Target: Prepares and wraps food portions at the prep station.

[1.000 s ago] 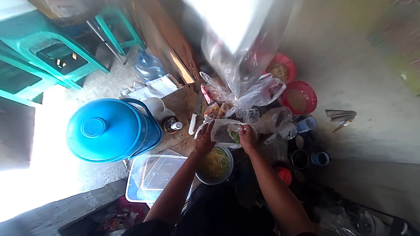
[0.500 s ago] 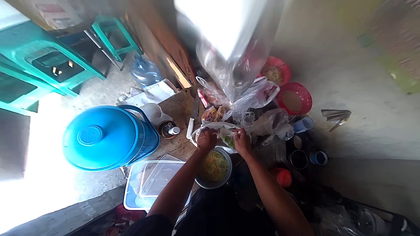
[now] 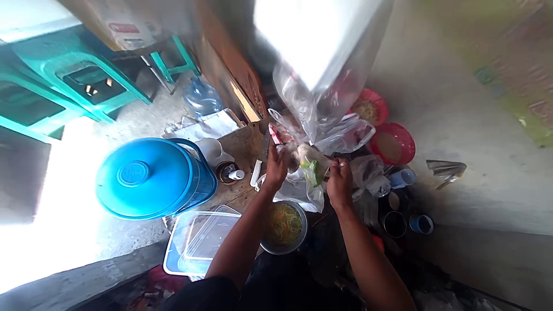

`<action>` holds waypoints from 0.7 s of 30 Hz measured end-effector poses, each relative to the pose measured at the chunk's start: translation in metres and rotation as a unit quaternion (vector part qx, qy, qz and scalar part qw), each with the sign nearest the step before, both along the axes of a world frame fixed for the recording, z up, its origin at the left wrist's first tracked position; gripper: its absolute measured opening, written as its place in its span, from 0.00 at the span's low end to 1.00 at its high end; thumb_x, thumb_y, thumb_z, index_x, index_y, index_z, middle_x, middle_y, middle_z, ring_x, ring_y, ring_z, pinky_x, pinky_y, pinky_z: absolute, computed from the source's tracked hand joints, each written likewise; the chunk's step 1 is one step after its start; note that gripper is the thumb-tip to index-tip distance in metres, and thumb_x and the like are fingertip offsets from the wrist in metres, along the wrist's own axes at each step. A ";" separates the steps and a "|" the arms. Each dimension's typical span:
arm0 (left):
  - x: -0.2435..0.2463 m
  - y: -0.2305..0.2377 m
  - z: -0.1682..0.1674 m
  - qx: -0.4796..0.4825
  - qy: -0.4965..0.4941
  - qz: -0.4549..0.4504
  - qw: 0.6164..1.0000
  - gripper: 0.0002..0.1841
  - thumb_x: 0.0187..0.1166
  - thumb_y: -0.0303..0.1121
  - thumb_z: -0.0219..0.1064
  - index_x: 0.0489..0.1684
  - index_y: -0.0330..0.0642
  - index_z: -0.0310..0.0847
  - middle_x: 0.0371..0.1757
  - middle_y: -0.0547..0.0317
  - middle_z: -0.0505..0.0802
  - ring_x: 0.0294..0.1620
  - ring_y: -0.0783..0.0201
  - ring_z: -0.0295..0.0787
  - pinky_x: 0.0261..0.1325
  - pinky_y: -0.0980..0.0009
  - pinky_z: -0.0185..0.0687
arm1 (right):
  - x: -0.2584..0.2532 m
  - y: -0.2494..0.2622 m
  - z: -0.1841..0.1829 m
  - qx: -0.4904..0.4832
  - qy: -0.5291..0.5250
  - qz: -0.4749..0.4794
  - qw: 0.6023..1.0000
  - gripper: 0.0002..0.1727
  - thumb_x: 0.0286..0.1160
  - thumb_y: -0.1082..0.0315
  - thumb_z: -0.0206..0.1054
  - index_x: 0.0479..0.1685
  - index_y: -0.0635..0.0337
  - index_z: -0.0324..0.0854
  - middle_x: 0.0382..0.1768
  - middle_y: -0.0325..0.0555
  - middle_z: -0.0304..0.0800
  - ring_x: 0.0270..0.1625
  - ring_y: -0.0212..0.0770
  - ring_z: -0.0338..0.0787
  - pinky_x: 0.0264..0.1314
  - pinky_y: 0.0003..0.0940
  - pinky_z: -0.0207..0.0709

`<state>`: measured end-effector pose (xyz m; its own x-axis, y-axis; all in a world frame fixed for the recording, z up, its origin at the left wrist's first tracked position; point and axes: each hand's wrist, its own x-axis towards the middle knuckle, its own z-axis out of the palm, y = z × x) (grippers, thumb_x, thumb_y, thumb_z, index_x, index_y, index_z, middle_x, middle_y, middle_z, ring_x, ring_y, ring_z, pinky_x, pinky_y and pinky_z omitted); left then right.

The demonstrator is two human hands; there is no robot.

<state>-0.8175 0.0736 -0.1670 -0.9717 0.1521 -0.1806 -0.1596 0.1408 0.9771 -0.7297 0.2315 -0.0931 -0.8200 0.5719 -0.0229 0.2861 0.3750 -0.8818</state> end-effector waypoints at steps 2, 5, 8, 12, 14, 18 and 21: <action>0.001 -0.005 -0.013 -0.111 0.020 -0.061 0.992 0.35 0.85 0.40 0.66 0.90 0.43 0.55 0.79 0.35 0.78 0.75 0.37 0.80 0.73 0.37 0.77 | -0.008 0.001 -0.009 0.009 -0.014 0.031 0.999 0.20 0.96 0.59 0.46 0.71 0.56 0.77 0.59 0.53 0.89 0.48 0.47 0.93 0.51 0.54 0.90; 0.017 -0.024 -0.042 -0.320 -0.004 -0.120 0.940 0.52 0.69 0.37 0.80 0.95 0.40 0.47 0.84 0.29 0.70 0.84 0.29 0.66 0.78 0.31 0.67 | -0.017 0.011 -0.023 0.026 -0.042 0.026 0.998 0.19 0.95 0.60 0.48 0.72 0.54 0.77 0.63 0.54 0.89 0.55 0.52 0.93 0.57 0.59 0.88; 0.040 -0.040 -0.045 -0.427 -0.078 -0.186 0.882 0.41 0.74 0.39 0.74 0.90 0.44 0.60 0.74 0.35 0.83 0.78 0.33 0.74 0.76 0.32 0.66 | -0.016 0.020 -0.037 0.036 -0.070 0.010 0.997 0.18 0.94 0.59 0.50 0.69 0.55 0.80 0.57 0.55 0.90 0.51 0.53 0.93 0.54 0.59 0.86; 0.058 -0.047 -0.029 -0.306 0.021 -0.145 0.941 0.17 0.88 0.42 0.62 0.61 0.39 0.88 0.60 0.40 0.90 0.65 0.41 0.87 0.69 0.40 0.80 | -0.011 0.023 -0.058 0.019 -0.099 0.026 0.995 0.18 0.94 0.58 0.51 0.69 0.57 0.78 0.59 0.57 0.89 0.54 0.55 0.92 0.55 0.61 0.86; 0.066 -0.050 -0.020 -0.176 0.064 -0.095 0.978 0.17 0.91 0.40 0.58 0.63 0.36 0.83 0.64 0.40 0.87 0.66 0.44 0.85 0.70 0.42 0.79 | -0.009 0.023 -0.067 0.020 -0.106 0.027 0.994 0.18 0.94 0.58 0.52 0.68 0.58 0.78 0.56 0.59 0.90 0.52 0.56 0.91 0.53 0.61 0.83; 0.080 -0.054 0.010 0.000 0.036 0.003 0.999 0.18 0.96 0.41 0.47 0.73 0.46 0.75 0.65 0.55 0.89 0.62 0.63 0.88 0.66 0.56 0.84 | -0.010 0.022 -0.076 0.059 -0.113 0.047 0.991 0.18 0.93 0.60 0.52 0.69 0.60 0.78 0.55 0.60 0.90 0.55 0.58 0.91 0.57 0.60 0.83; 0.086 -0.052 0.020 0.082 0.009 0.051 0.995 0.18 0.96 0.45 0.46 0.70 0.47 0.73 0.56 0.54 0.89 0.53 0.61 0.90 0.56 0.57 0.89 | -0.012 0.023 -0.089 0.101 -0.118 0.080 0.985 0.18 0.92 0.64 0.53 0.70 0.62 0.78 0.61 0.58 0.89 0.61 0.54 0.91 0.66 0.55 0.83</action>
